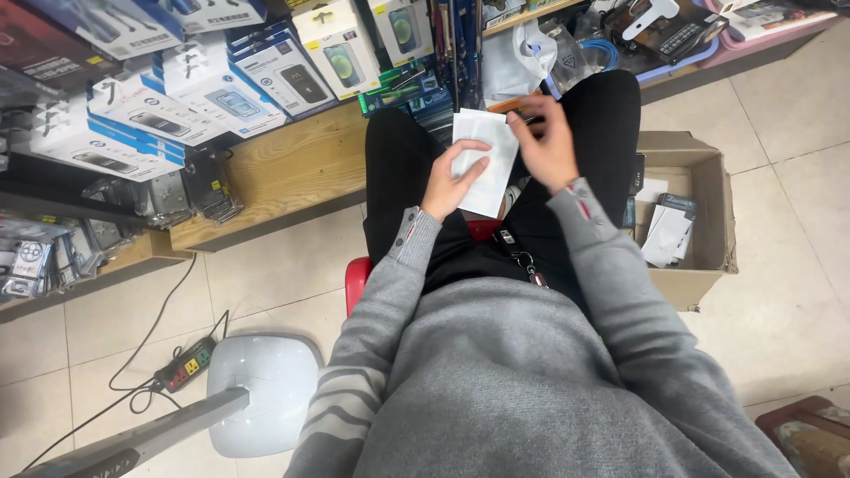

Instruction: The person sits on a red chair and repeatedly picks up small white packets and black boxes from a cardboard box. They open the packets to reveal the boxes, inspect them, and place them back into the box.

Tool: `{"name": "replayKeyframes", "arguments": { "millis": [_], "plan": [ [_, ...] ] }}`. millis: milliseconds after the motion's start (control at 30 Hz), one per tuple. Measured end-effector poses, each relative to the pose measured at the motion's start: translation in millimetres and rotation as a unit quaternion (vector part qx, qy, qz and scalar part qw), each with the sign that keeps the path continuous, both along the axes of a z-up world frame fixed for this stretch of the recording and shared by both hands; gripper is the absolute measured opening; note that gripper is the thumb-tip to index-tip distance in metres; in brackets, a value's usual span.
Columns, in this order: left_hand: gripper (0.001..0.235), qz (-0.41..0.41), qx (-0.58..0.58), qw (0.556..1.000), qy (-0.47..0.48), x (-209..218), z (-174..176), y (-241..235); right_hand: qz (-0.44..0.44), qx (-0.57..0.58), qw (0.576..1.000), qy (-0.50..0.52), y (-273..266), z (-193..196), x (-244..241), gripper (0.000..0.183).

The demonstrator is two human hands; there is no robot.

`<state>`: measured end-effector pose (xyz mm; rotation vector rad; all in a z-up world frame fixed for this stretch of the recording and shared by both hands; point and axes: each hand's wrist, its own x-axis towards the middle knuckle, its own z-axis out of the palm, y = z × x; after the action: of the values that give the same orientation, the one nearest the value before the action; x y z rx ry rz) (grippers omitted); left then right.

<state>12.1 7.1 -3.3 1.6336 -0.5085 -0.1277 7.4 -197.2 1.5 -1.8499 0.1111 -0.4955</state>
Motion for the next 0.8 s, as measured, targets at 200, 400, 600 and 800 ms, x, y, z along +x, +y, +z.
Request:
{"name": "replayKeyframes", "arguments": {
  "millis": [200,400,600,800],
  "plan": [
    [0.036,0.018,0.012,1.0,0.019,-5.5,14.7,4.2,0.052,0.057,0.997,0.006,14.2,-18.5,-15.2,0.03],
    [0.047,0.028,0.013,0.998,0.047,-7.2,1.1,-0.9,-0.002,0.074,0.997,-0.016,11.1,8.2,-23.8,0.02],
    [0.045,0.017,0.05,0.995,0.079,-8.7,-11.3,-10.2,0.014,0.096,0.995,0.018,8.7,-2.0,-16.7,0.016],
    [0.046,0.008,0.044,0.997,0.062,-11.7,-0.8,-7.4,0.012,0.158,0.984,0.086,0.5,-17.9,-8.0,0.021]
  ]
}}
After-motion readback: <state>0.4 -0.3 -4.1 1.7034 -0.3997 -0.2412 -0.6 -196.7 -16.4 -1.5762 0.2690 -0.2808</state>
